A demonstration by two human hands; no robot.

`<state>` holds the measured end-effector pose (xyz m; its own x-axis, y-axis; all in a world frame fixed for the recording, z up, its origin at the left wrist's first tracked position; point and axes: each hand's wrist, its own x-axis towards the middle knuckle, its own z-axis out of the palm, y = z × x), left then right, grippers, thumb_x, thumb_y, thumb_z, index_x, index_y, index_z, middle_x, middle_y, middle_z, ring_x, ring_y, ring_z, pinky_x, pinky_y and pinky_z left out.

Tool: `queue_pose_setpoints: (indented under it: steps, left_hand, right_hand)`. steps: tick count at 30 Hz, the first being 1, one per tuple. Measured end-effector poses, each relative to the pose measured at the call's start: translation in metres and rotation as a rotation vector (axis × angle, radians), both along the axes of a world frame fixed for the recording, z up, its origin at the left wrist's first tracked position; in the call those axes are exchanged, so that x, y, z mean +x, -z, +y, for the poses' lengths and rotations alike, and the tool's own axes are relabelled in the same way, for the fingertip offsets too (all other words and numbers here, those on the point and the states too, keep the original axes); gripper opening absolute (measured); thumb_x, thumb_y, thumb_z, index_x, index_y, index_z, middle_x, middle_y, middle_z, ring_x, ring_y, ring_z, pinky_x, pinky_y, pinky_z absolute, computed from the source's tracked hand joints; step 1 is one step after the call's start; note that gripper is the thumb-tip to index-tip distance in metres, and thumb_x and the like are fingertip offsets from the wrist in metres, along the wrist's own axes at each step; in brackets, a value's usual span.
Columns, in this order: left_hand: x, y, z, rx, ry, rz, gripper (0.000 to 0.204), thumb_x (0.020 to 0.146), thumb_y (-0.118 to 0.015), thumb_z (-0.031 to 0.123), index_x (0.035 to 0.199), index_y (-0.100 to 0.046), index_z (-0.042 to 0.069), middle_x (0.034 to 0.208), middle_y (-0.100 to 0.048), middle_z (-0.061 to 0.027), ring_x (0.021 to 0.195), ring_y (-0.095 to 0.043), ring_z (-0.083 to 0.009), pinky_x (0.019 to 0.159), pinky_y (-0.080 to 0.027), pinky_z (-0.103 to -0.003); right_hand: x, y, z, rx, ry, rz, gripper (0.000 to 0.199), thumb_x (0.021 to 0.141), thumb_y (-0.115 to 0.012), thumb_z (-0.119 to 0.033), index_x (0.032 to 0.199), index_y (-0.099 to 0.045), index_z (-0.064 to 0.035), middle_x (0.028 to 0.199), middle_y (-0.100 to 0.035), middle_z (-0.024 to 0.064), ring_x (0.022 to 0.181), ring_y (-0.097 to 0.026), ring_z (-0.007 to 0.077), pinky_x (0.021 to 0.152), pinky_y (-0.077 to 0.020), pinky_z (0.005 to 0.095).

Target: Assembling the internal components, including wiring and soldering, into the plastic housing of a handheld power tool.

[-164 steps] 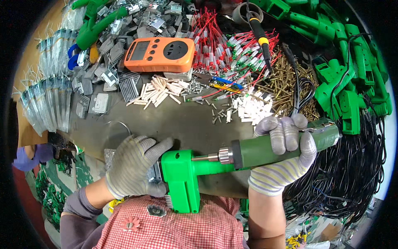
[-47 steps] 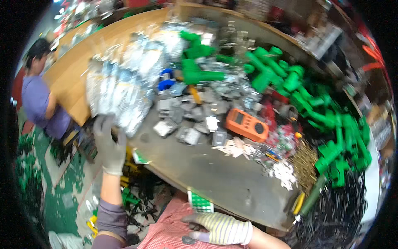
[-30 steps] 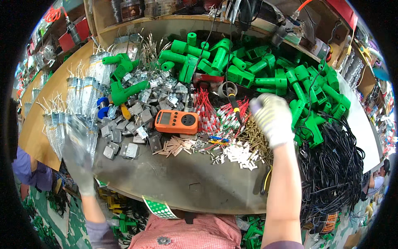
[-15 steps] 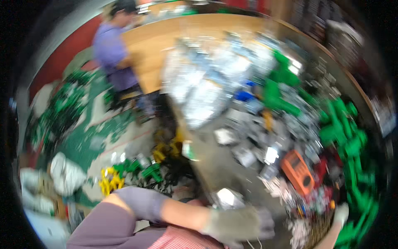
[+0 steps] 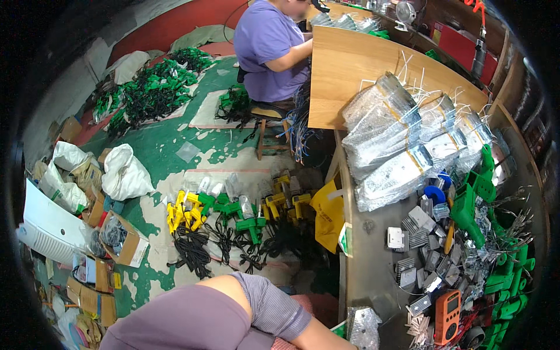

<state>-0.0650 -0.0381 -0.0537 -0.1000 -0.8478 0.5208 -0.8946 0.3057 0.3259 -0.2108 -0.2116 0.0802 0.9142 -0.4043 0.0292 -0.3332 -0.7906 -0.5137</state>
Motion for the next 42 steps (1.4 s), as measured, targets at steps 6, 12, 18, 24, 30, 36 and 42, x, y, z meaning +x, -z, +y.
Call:
queue_pose_setpoints:
  steps: [6,12,18,24,30,36,42]
  left_hand:
    - [-0.003,-0.009,-0.011,-0.084,0.086,0.002,0.021,0.077,-0.07,0.035,0.077,-0.075,0.015,0.084,-0.074,-0.0016,0.085,-0.07,-0.0297,0.074,-0.05,-0.054]
    - [-0.009,-0.001,-0.013,-0.03,-0.033,0.052,0.024,0.075,-0.072,0.037,0.082,-0.075,0.014,0.086,-0.074,-0.0026,0.085,-0.07,-0.031,0.073,-0.049,-0.056]
    - [-0.019,0.001,-0.017,0.025,-0.08,0.122,0.03,0.073,-0.073,0.039,0.087,-0.075,0.013,0.088,-0.074,-0.0037,0.085,-0.07,-0.0326,0.071,-0.049,-0.059]
    - [0.015,-0.034,0.035,0.173,0.005,0.348,0.054,0.071,-0.074,0.019,0.12,-0.062,0.002,0.113,-0.064,-0.0202,0.114,-0.058,-0.0384,0.096,-0.047,-0.049]
    - [0.042,-0.066,0.049,0.43,-0.109,0.216,0.073,0.065,-0.081,0.023,0.131,-0.057,0.003,0.112,-0.065,-0.0213,0.104,-0.062,-0.0402,0.091,-0.051,-0.047]
    - [0.026,-0.064,0.033,0.278,0.004,0.261,0.096,0.068,-0.084,0.038,0.147,-0.042,0.004,0.109,-0.067,-0.0162,0.101,-0.063,-0.0385,0.091,-0.049,-0.049]
    - [0.023,-0.058,0.038,0.375,0.032,0.225,0.101,0.062,-0.089,0.037,0.145,-0.044,0.003,0.104,-0.066,-0.0194,0.091,-0.062,-0.0401,0.082,-0.051,-0.049]
  right_hand:
    - [-0.028,0.054,0.046,-0.194,-0.154,0.071,0.06,0.082,-0.08,-0.011,0.135,-0.055,0.003,0.126,-0.062,0.0201,0.117,-0.058,0.0318,0.107,-0.0423,0.0416]
    - [-0.034,0.072,0.066,-0.041,0.01,-0.034,0.07,0.083,-0.08,-0.015,0.143,-0.049,0.0024,0.137,-0.057,0.0213,0.119,-0.059,0.034,0.103,-0.0475,0.0422]
    - [-0.05,0.096,0.08,0.756,-0.07,-0.714,0.067,0.09,-0.072,-0.016,0.148,-0.043,-0.0014,0.128,-0.061,0.0181,0.114,-0.06,0.0276,0.098,-0.05,0.0428]
    - [-0.012,0.109,0.09,0.563,0.129,-0.549,0.064,0.075,-0.082,-0.025,0.125,-0.058,0.0061,0.106,-0.067,0.0217,0.101,-0.069,0.0295,0.09,-0.0556,0.0413]
    - [-0.004,0.092,0.098,0.446,0.025,-0.318,0.06,0.077,-0.084,-0.018,0.13,-0.057,-0.0073,0.117,-0.064,0.0138,0.106,-0.066,0.0308,0.097,-0.0515,0.0382]
    - [-0.024,0.085,0.101,0.74,0.135,-0.32,0.042,0.091,-0.072,-0.029,0.126,-0.064,-0.008,0.109,-0.066,0.0135,0.101,-0.067,0.0302,0.09,-0.0537,0.0378]
    - [-0.032,0.08,0.103,0.262,0.08,-0.089,0.03,0.097,-0.062,-0.028,0.122,-0.071,-0.0142,0.097,-0.071,0.0112,0.089,-0.069,0.0316,0.078,-0.0557,0.0373]
